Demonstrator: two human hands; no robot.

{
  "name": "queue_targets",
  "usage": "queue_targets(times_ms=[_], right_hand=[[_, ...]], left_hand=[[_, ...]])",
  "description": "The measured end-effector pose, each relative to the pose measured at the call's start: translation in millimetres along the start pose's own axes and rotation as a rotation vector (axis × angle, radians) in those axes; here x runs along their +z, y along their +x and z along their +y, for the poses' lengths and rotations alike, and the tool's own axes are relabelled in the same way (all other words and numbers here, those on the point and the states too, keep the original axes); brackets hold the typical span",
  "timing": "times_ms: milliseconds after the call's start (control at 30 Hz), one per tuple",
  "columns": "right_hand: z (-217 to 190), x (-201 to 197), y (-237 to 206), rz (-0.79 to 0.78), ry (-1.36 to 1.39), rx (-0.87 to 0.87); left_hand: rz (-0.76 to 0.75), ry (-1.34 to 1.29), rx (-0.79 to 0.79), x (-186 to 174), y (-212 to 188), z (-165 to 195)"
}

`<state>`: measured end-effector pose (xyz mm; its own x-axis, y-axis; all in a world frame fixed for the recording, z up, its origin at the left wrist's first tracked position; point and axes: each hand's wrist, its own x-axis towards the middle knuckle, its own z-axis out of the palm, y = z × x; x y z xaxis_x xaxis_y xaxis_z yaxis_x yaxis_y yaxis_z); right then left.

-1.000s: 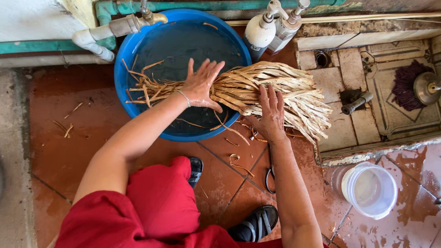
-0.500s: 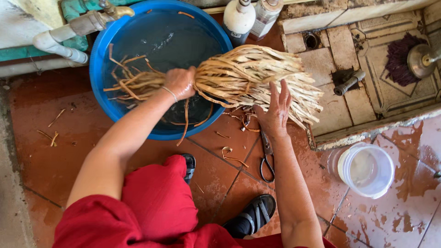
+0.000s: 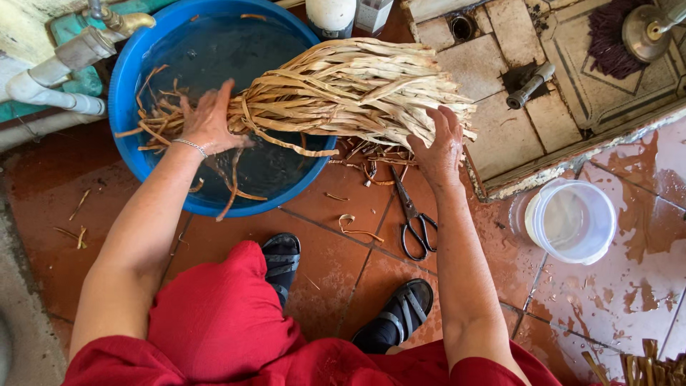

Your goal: The person sits on a tiled floor and processes dried plant strips by soaking them in a blue basin of water, then peeling and separating the strips by hand. They gather the processed strips into a bundle and trim the ends with scissors.

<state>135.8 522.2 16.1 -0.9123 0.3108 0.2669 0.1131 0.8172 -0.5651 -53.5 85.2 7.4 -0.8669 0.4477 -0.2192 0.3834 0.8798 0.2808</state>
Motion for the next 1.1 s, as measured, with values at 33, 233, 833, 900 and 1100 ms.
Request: queue_targets(times_ms=[33,233,833,900,1100], right_hand=[[-2.8,0.8,0.1,-0.001,0.006,-0.003],[-55.6,-8.2,13.4,0.028,-0.015,-0.188],[-191.4,25.8,39.1,-0.148,0.049,-0.392],[-187.4,31.2,38.2,-0.056,0.075,-0.372],[-191.2,28.5,39.8,0.198,-0.007,-0.436]], left_hand=[[-0.053,0.08,-0.038,11.0,0.3,0.0],[0.078,0.158,0.03,20.4,-2.2,8.2],[0.951,0.387,0.584,-113.2,-96.8,129.4],[0.395,0.17,0.29,-95.0,-114.6,128.1],[0.057,-1.017,0.092,-43.3,-60.2,126.3]])
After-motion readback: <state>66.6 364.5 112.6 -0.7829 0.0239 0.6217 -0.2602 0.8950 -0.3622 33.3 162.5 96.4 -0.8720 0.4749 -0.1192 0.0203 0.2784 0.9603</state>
